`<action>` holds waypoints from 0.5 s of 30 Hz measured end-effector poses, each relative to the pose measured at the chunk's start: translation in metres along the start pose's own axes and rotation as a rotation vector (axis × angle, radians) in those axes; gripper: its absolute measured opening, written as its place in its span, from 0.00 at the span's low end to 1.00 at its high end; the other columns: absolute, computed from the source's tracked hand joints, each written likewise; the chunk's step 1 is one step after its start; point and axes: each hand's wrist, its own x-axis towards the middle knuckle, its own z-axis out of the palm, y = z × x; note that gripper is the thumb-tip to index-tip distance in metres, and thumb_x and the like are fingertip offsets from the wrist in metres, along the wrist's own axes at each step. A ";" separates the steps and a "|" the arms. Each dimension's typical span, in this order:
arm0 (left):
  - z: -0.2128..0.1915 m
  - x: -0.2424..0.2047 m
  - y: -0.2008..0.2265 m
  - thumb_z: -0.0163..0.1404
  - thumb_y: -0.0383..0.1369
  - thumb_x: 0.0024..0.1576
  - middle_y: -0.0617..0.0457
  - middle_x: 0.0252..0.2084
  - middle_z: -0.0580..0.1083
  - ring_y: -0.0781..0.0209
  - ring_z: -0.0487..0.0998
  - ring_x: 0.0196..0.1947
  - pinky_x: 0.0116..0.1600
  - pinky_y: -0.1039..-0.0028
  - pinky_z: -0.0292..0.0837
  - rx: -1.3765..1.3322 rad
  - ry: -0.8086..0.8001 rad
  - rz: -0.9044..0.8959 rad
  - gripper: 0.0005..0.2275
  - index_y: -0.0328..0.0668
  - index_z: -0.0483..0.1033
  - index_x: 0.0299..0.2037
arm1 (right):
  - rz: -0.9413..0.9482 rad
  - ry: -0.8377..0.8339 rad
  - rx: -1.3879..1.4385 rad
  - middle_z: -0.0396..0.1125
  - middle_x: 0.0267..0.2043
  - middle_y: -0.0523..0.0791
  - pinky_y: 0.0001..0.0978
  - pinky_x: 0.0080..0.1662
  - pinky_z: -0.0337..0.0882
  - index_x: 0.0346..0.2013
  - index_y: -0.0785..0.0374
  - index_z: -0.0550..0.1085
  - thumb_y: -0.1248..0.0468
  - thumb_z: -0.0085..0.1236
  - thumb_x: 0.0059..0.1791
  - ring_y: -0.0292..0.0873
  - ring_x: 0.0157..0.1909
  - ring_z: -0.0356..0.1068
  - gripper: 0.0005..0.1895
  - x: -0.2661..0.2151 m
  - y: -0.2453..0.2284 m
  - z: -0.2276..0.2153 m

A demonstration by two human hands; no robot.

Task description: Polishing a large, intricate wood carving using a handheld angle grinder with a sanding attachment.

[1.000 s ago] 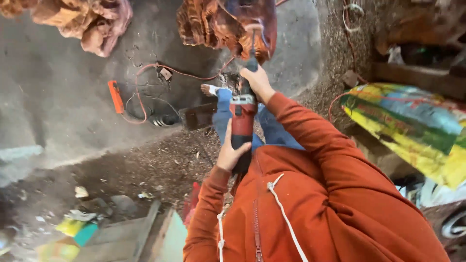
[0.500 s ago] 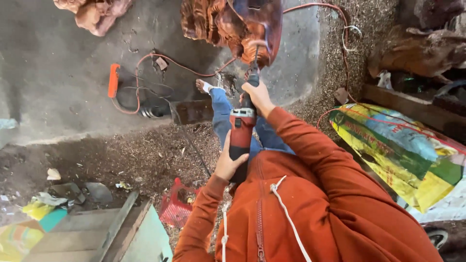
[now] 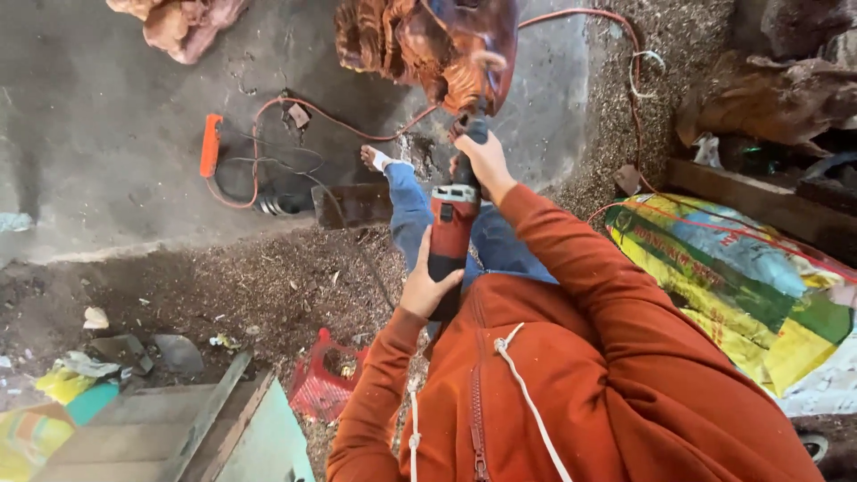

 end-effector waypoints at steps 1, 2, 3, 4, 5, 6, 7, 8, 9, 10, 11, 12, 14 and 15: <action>0.002 -0.002 -0.001 0.57 0.61 0.43 0.29 0.60 0.71 0.29 0.72 0.59 0.61 0.50 0.68 0.040 -0.027 -0.024 0.49 0.84 0.38 0.74 | -0.016 0.025 0.037 0.67 0.19 0.54 0.40 0.26 0.77 0.42 0.64 0.66 0.64 0.60 0.42 0.48 0.19 0.73 0.17 -0.003 0.004 -0.008; 0.004 -0.004 -0.001 0.57 0.62 0.43 0.30 0.59 0.72 0.30 0.73 0.60 0.62 0.51 0.68 0.080 -0.053 -0.048 0.49 0.85 0.38 0.74 | -0.031 0.049 0.074 0.66 0.18 0.55 0.42 0.25 0.75 0.40 0.64 0.65 0.65 0.59 0.42 0.48 0.18 0.72 0.16 -0.005 0.008 -0.017; 0.005 -0.004 -0.001 0.57 0.62 0.43 0.30 0.59 0.72 0.30 0.73 0.60 0.62 0.51 0.68 0.079 -0.042 -0.040 0.49 0.85 0.38 0.74 | -0.040 0.039 0.074 0.66 0.18 0.55 0.42 0.25 0.75 0.40 0.64 0.65 0.65 0.59 0.42 0.48 0.18 0.72 0.16 -0.010 0.006 -0.019; 0.006 -0.003 -0.001 0.58 0.61 0.42 0.30 0.59 0.71 0.31 0.72 0.60 0.63 0.53 0.68 0.082 -0.059 -0.054 0.49 0.87 0.38 0.74 | -0.039 0.058 0.104 0.66 0.18 0.54 0.41 0.25 0.76 0.40 0.64 0.65 0.65 0.59 0.42 0.47 0.19 0.72 0.15 -0.015 0.003 -0.021; 0.006 -0.006 -0.001 0.59 0.60 0.42 0.30 0.59 0.71 0.32 0.72 0.60 0.64 0.54 0.68 0.085 -0.078 -0.077 0.50 0.88 0.37 0.73 | -0.028 0.079 0.133 0.66 0.19 0.54 0.40 0.25 0.76 0.40 0.63 0.65 0.66 0.58 0.43 0.46 0.19 0.72 0.14 -0.023 0.004 -0.022; 0.006 -0.001 0.002 0.59 0.60 0.42 0.30 0.59 0.71 0.32 0.72 0.60 0.64 0.54 0.68 0.083 -0.070 -0.078 0.50 0.88 0.37 0.73 | -0.028 0.071 0.133 0.66 0.19 0.54 0.40 0.25 0.76 0.40 0.63 0.65 0.66 0.58 0.43 0.46 0.19 0.72 0.14 -0.016 -0.004 -0.014; 0.006 0.003 0.004 0.59 0.59 0.42 0.31 0.60 0.71 0.32 0.72 0.60 0.65 0.54 0.67 0.070 -0.045 -0.070 0.50 0.88 0.36 0.73 | -0.044 0.040 0.143 0.65 0.18 0.54 0.40 0.25 0.76 0.39 0.63 0.65 0.66 0.59 0.43 0.47 0.19 0.71 0.15 -0.011 -0.006 -0.008; 0.006 0.007 0.005 0.58 0.59 0.43 0.31 0.60 0.71 0.33 0.72 0.60 0.65 0.54 0.67 0.057 -0.021 -0.061 0.50 0.87 0.35 0.73 | -0.059 0.009 0.153 0.64 0.17 0.54 0.41 0.25 0.75 0.39 0.63 0.65 0.65 0.60 0.42 0.49 0.18 0.70 0.15 -0.006 -0.009 -0.002; 0.005 0.010 0.006 0.58 0.59 0.43 0.31 0.60 0.71 0.33 0.72 0.60 0.65 0.54 0.67 0.063 -0.020 -0.056 0.50 0.87 0.35 0.73 | -0.064 0.010 0.158 0.64 0.17 0.54 0.41 0.25 0.75 0.39 0.63 0.65 0.65 0.60 0.42 0.49 0.18 0.70 0.15 -0.001 -0.008 -0.004; 0.004 0.012 0.008 0.58 0.58 0.44 0.30 0.58 0.72 0.32 0.73 0.60 0.63 0.52 0.68 0.084 -0.008 -0.045 0.49 0.86 0.36 0.74 | -0.071 0.016 0.185 0.64 0.17 0.54 0.40 0.24 0.75 0.38 0.63 0.65 0.65 0.60 0.43 0.47 0.18 0.70 0.14 0.003 -0.008 -0.005; 0.000 0.018 0.011 0.58 0.57 0.45 0.28 0.56 0.73 0.31 0.73 0.59 0.61 0.51 0.70 0.106 0.007 -0.030 0.48 0.84 0.37 0.74 | -0.081 0.020 0.212 0.64 0.18 0.53 0.39 0.24 0.75 0.37 0.63 0.66 0.65 0.60 0.44 0.46 0.18 0.69 0.13 0.011 -0.009 -0.002; 0.000 0.021 0.014 0.58 0.57 0.45 0.28 0.56 0.73 0.31 0.73 0.59 0.61 0.51 0.70 0.112 0.010 -0.021 0.48 0.84 0.37 0.74 | -0.090 0.019 0.217 0.64 0.18 0.53 0.39 0.24 0.75 0.37 0.63 0.66 0.65 0.60 0.44 0.46 0.18 0.69 0.13 0.011 -0.014 -0.002; 0.003 0.023 0.017 0.58 0.58 0.44 0.29 0.58 0.72 0.33 0.72 0.61 0.65 0.54 0.67 0.081 -0.041 -0.067 0.48 0.88 0.36 0.73 | -0.045 0.026 0.152 0.65 0.17 0.53 0.41 0.24 0.76 0.39 0.62 0.63 0.66 0.59 0.43 0.47 0.18 0.71 0.15 0.006 -0.019 -0.007; -0.001 0.028 0.021 0.58 0.58 0.44 0.29 0.58 0.72 0.33 0.72 0.61 0.65 0.54 0.67 0.086 -0.040 -0.066 0.48 0.88 0.36 0.73 | -0.046 0.025 0.157 0.65 0.17 0.53 0.41 0.24 0.76 0.39 0.62 0.63 0.66 0.59 0.43 0.47 0.18 0.71 0.15 0.011 -0.024 -0.002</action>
